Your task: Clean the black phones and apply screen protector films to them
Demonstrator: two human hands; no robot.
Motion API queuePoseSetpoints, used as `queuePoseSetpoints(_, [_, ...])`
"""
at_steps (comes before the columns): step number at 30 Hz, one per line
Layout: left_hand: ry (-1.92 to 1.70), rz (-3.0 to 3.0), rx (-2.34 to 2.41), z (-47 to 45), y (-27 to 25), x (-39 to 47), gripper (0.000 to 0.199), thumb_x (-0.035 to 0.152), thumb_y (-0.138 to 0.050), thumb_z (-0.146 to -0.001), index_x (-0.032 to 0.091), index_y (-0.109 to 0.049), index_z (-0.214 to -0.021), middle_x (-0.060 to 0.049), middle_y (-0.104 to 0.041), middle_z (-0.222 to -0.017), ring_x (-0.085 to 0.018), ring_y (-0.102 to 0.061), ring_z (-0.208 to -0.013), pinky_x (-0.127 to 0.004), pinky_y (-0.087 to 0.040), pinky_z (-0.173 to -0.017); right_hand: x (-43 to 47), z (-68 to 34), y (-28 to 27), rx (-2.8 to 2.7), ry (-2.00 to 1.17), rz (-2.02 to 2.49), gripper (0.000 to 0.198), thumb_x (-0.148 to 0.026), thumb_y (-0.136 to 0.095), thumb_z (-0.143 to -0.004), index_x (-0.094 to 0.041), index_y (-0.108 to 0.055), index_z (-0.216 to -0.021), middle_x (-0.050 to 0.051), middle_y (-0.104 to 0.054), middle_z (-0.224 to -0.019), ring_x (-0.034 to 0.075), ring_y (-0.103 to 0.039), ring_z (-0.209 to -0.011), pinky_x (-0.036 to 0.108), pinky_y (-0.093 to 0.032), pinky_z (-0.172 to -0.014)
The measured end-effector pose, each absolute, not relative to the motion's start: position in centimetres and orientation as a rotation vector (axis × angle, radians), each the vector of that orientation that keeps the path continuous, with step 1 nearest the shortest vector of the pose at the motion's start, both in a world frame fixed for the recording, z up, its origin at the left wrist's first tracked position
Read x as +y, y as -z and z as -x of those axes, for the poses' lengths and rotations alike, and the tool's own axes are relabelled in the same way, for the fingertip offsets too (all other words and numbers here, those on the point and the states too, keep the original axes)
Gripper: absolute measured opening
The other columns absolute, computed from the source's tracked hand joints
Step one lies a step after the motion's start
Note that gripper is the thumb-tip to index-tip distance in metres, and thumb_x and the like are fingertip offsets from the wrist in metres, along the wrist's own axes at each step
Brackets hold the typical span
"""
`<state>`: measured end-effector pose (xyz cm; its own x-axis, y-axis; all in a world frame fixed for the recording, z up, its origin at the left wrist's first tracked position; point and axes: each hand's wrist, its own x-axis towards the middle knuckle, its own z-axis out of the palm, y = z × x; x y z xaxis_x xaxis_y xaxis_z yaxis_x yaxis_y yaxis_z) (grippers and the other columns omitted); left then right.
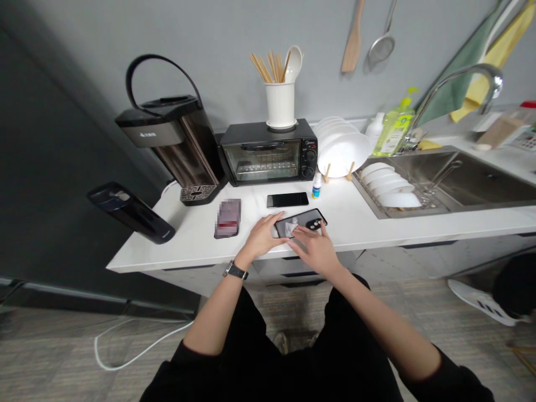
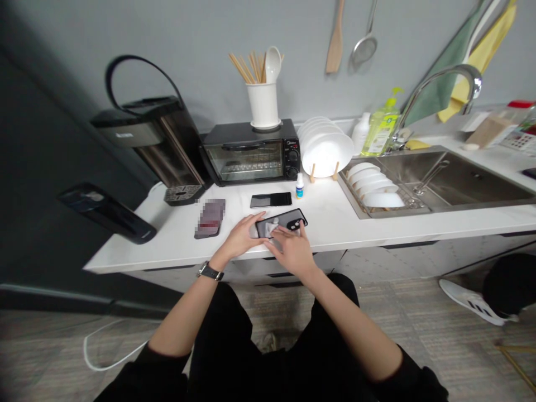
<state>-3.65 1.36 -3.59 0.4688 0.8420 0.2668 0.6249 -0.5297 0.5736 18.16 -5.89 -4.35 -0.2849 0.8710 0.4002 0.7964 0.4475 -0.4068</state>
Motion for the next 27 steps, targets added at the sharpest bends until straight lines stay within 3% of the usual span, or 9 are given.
queuePoseSetpoints(4, [-0.74,-2.343,1.213,3.5,3.3,1.2,0.087,0.041,-0.087,-0.084,0.029,-0.048,-0.16,-0.01,-0.064,-0.149,-0.031,-0.059,-0.138,-0.049,-0.043,-0.121,-5.0,-21.9,5.1,-2.035,0.072,1.545,0.047,-0.05,-0.045,-0.111,-0.019,-0.067,-0.138,0.016,-0.072,-0.142,0.034,-0.068,-0.133,0.073,-0.005,-0.129])
queuePoseSetpoints(7, [-0.718,-2.349,1.204,3.5,3.3,1.4,0.086,0.042,-0.086,-0.085,0.03,-0.046,-0.161,-0.009,-0.064,-0.151,-0.031,-0.058,-0.139,-0.05,-0.041,-0.122,-4.1,-20.9,5.5,-1.961,0.144,1.605,0.054,-0.055,-0.046,-0.109,-0.014,-0.067,-0.139,0.019,-0.07,-0.143,0.038,-0.064,-0.136,0.073,-0.007,-0.129])
queuePoseSetpoints(14, [-0.727,-2.35,1.141,4.0,3.6,1.6,0.079,0.032,-0.078,-0.089,0.025,-0.048,-0.161,-0.013,-0.064,-0.147,-0.032,-0.061,-0.134,-0.047,-0.045,-0.118,-4.3,-12.2,4.3,-2.073,-0.072,1.431,0.06,-0.064,-0.046,-0.107,-0.013,-0.071,-0.128,0.021,-0.076,-0.132,0.035,-0.066,-0.133,0.068,-0.012,-0.131])
queuePoseSetpoints(20, [-0.766,-2.279,1.196,3.9,3.6,1.3,0.085,0.035,-0.085,-0.084,0.027,-0.049,-0.16,-0.011,-0.065,-0.14,-0.031,-0.061,-0.133,-0.046,-0.047,-0.116,-5.8,-15.4,4.7,-2.144,-0.05,1.374,0.043,-0.054,-0.047,-0.11,-0.022,-0.072,-0.126,0.012,-0.079,-0.129,0.031,-0.065,-0.137,0.07,-0.004,-0.131])
queuePoseSetpoints(27, [-0.755,-2.341,1.179,3.5,3.1,1.0,0.088,0.041,-0.084,-0.087,0.033,-0.042,-0.164,-0.009,-0.062,-0.15,-0.031,-0.059,-0.137,-0.049,-0.043,-0.121,-3.6,-20.7,5.5,-1.958,0.292,1.642,0.061,-0.058,-0.043,-0.109,-0.01,-0.068,-0.138,0.023,-0.071,-0.141,0.045,-0.057,-0.143,0.079,-0.008,-0.125])
